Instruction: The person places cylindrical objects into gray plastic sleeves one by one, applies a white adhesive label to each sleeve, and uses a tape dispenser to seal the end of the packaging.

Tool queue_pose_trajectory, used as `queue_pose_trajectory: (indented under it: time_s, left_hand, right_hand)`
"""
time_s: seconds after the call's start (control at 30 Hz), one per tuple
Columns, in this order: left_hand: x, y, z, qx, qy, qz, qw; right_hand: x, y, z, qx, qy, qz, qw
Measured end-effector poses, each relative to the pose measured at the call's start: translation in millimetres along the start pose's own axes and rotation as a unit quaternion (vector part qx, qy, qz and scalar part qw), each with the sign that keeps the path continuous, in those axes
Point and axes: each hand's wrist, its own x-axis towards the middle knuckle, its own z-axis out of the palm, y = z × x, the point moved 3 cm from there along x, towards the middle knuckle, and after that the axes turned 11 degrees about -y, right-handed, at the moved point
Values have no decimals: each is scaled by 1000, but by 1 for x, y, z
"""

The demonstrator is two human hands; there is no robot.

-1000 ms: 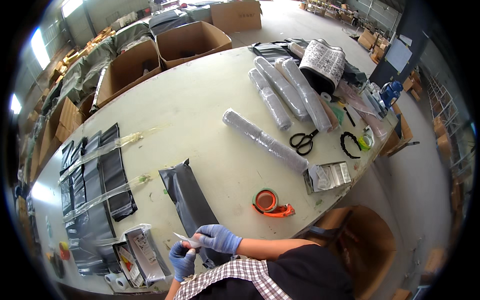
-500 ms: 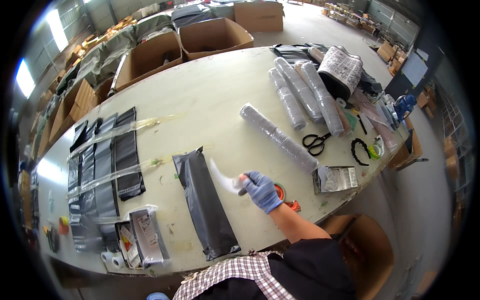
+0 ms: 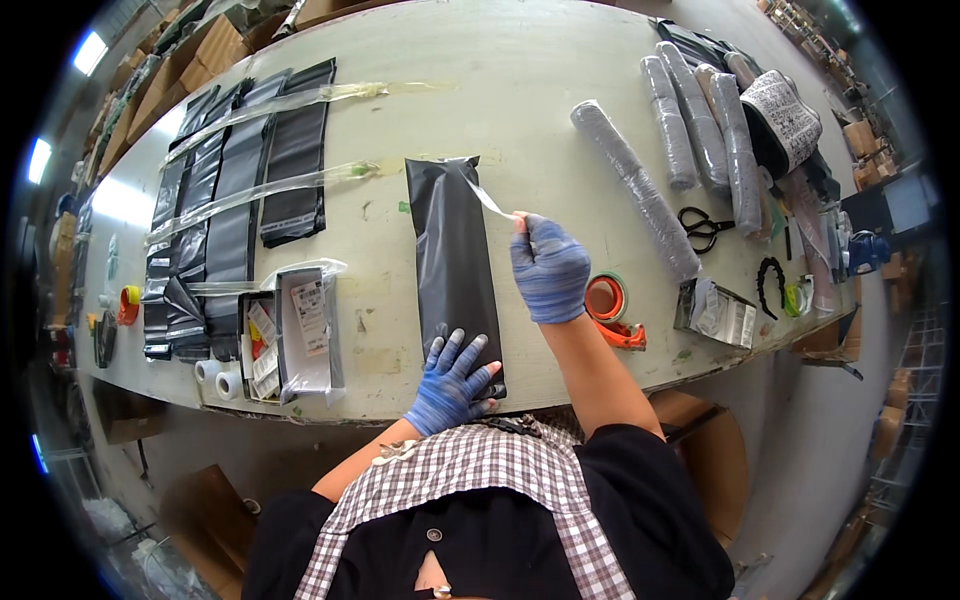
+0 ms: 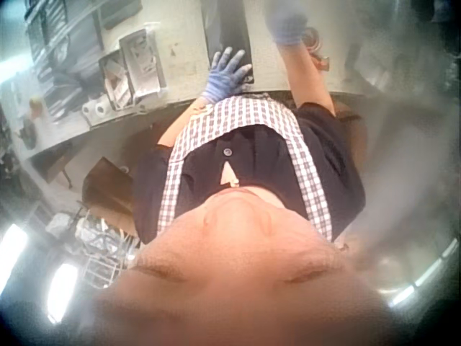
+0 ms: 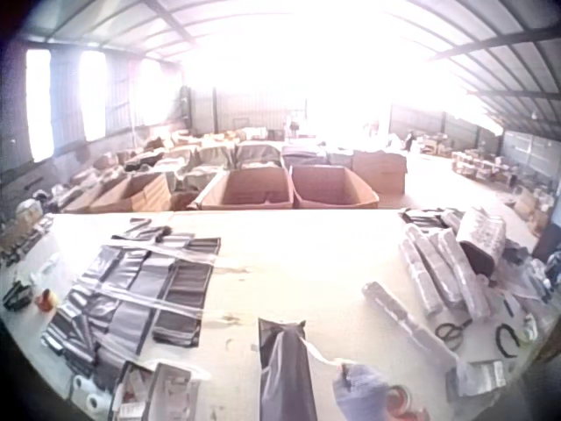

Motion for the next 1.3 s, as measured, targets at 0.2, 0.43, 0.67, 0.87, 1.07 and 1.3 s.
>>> queue_pose_trajectory:
  time_s: [0.2,0.43,0.67,0.87,1.07,1.3]
  left_hand:
    - [5,-3,1,-15,-7,8,1000]
    - [-7,-16,25,37,-43,-5,998]
    - [5,-8,4,8,89,78,993]
    - [-5,-17,15,63,47,43,996]
    - [-4,-10,28,109,28,30,993]
    - [-10,21,13,29,41,14,999]
  right_hand:
    - [-33,-22,48,-122,-149,-87,978]
    - [-92,-55,47,13,-322,-119,939]
    - [-12,-17,146,-140,-452,54,879]
    - [-38,-35,135,-150,-489,-3,859]
    - [-169,9,12,254,-528,15,810]
    - [-145,108,-86,-235,-310,58,919]
